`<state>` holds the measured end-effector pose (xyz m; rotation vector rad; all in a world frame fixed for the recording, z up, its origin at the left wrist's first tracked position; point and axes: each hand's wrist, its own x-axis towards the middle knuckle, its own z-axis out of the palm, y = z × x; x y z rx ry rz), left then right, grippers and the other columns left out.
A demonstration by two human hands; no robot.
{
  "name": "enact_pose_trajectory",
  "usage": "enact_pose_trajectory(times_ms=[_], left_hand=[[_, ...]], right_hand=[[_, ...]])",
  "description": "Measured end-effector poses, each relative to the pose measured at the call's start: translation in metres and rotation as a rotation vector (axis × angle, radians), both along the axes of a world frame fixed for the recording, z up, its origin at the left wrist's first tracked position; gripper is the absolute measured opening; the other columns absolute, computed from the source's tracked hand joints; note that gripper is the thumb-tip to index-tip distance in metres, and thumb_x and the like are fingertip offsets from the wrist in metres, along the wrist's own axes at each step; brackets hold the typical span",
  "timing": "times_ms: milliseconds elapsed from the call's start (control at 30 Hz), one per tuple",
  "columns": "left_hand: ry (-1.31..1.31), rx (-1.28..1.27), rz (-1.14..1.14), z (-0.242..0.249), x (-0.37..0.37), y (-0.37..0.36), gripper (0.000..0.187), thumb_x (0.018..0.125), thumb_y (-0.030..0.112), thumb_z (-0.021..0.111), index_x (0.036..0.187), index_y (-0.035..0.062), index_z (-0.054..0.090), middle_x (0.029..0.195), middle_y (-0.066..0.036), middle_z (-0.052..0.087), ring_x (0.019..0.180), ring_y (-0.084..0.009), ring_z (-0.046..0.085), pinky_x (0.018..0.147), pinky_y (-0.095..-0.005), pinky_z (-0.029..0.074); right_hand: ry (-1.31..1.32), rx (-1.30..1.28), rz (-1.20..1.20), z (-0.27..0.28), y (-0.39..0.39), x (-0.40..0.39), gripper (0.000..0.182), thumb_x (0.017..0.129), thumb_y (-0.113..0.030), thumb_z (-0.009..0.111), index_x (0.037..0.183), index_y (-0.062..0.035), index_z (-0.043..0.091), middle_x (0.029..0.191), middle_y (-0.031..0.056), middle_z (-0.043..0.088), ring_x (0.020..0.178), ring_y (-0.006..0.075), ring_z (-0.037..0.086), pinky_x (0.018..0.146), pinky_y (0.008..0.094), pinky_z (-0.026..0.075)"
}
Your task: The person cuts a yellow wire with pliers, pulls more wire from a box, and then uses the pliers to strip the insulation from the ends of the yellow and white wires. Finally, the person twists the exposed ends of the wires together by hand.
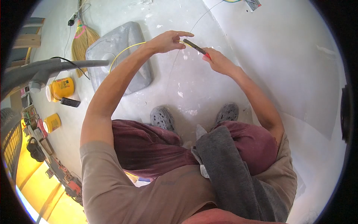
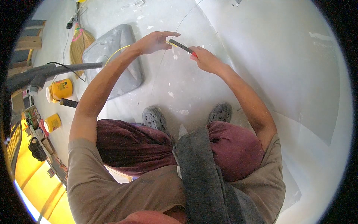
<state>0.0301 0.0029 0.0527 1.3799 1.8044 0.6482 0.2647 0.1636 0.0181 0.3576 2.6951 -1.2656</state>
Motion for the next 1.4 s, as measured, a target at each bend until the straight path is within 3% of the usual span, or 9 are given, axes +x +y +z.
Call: enact_pose_trajectory(times_ms=[100, 233, 667, 900, 1067, 1167, 1333, 1400], left_hand=[[-0.007, 0.003, 0.012, -0.002, 0.001, 0.0, 0.056, 0.09, 0.019, 0.072, 0.144, 0.0266, 0.06, 0.067, -0.004, 0.057, 0.062, -0.0172, 0.047, 0.065, -0.0348, 0.043], [0.035, 0.042, 0.006, -0.011, -0.001, 0.0, 0.056, 0.09, 0.019, 0.071, 0.144, 0.0263, 0.06, 0.068, -0.004, 0.059, 0.064, -0.0173, 0.048, 0.066, -0.0349, 0.044], [-0.023, -0.013, 0.023, 0.001, 0.003, 0.001, 0.056, 0.089, 0.017, 0.071, 0.144, 0.0265, 0.061, 0.062, -0.001, 0.046, 0.06, -0.0156, 0.042, 0.061, -0.0351, 0.039], [0.02, -0.032, 0.057, -0.01, 0.005, 0.0, 0.054, 0.092, 0.018, 0.071, 0.144, 0.0273, 0.061, 0.062, -0.001, 0.043, 0.06, -0.0153, 0.04, 0.061, -0.0362, 0.037], [0.044, 0.035, 0.039, -0.022, 0.004, 0.0, 0.053, 0.093, 0.018, 0.071, 0.144, 0.0279, 0.062, 0.063, -0.001, 0.041, 0.061, -0.0153, 0.039, 0.061, -0.0362, 0.036], [0.048, 0.043, 0.044, -0.025, 0.005, 0.0, 0.053, 0.093, 0.018, 0.071, 0.144, 0.0281, 0.061, 0.063, -0.001, 0.039, 0.06, -0.0154, 0.038, 0.061, -0.0364, 0.036], [0.034, 0.03, 0.053, -0.007, 0.01, 0.002, 0.054, 0.091, 0.016, 0.07, 0.144, 0.0276, 0.062, 0.062, 0.0, 0.039, 0.06, -0.0152, 0.038, 0.06, -0.0361, 0.036], [0.079, -0.21, 0.033, 0.011, 0.013, 0.004, 0.054, 0.094, 0.016, 0.068, 0.146, 0.0225, 0.058, 0.1, -0.015, 0.074, 0.08, -0.0212, 0.065, 0.084, -0.0371, 0.054]], right_hand=[[-0.028, 0.007, 0.001, -0.001, -0.001, 0.0, 0.034, 0.105, -0.019, 0.053, 0.134, -0.0017, 0.055, 0.118, 0.0235, 0.063, 0.11, 0.0408, 0.06, 0.096, 0.047, 0.047], [0.018, 0.026, -0.033, -0.003, -0.001, -0.001, 0.029, 0.104, -0.019, 0.055, 0.126, 0.0001, 0.059, 0.109, 0.0244, 0.065, 0.102, 0.0412, 0.062, 0.091, 0.0461, 0.049], [-0.036, 0.02, -0.106, 0.003, -0.007, -0.003, 0.022, 0.102, -0.02, 0.059, 0.107, 0.0012, 0.06, 0.092, 0.0249, 0.066, 0.088, 0.0432, 0.063, 0.077, 0.0471, 0.047], [-0.094, 0.079, -0.116, 0.006, -0.012, -0.005, 0.023, 0.104, -0.023, 0.056, 0.109, -0.0005, 0.059, 0.097, 0.0263, 0.068, 0.094, 0.0465, 0.065, 0.08, 0.0521, 0.049], [-0.065, 0.167, -0.113, -0.004, -0.01, -0.004, 0.014, 0.099, -0.008, 0.053, 0.108, 0.001, 0.059, 0.094, 0.0289, 0.068, 0.094, 0.0471, 0.066, 0.081, 0.0535, 0.05], [-0.029, 0.182, -0.131, -0.013, -0.009, -0.002, 0.021, 0.103, -0.02, 0.056, 0.104, 0.0008, 0.059, 0.09, 0.0267, 0.067, 0.09, 0.0479, 0.064, 0.078, 0.0527, 0.048], [-0.051, 0.194, -0.146, -0.015, -0.011, -0.001, 0.02, 0.103, -0.019, 0.056, 0.105, 0.0006, 0.059, 0.096, 0.0267, 0.068, 0.093, 0.0468, 0.064, 0.079, 0.0523, 0.048], [-0.057, 0.198, -0.149, -0.013, -0.012, -0.001, 0.02, 0.103, -0.019, 0.056, 0.105, 0.0004, 0.059, 0.097, 0.0265, 0.068, 0.093, 0.046, 0.064, 0.079, 0.0516, 0.049]])
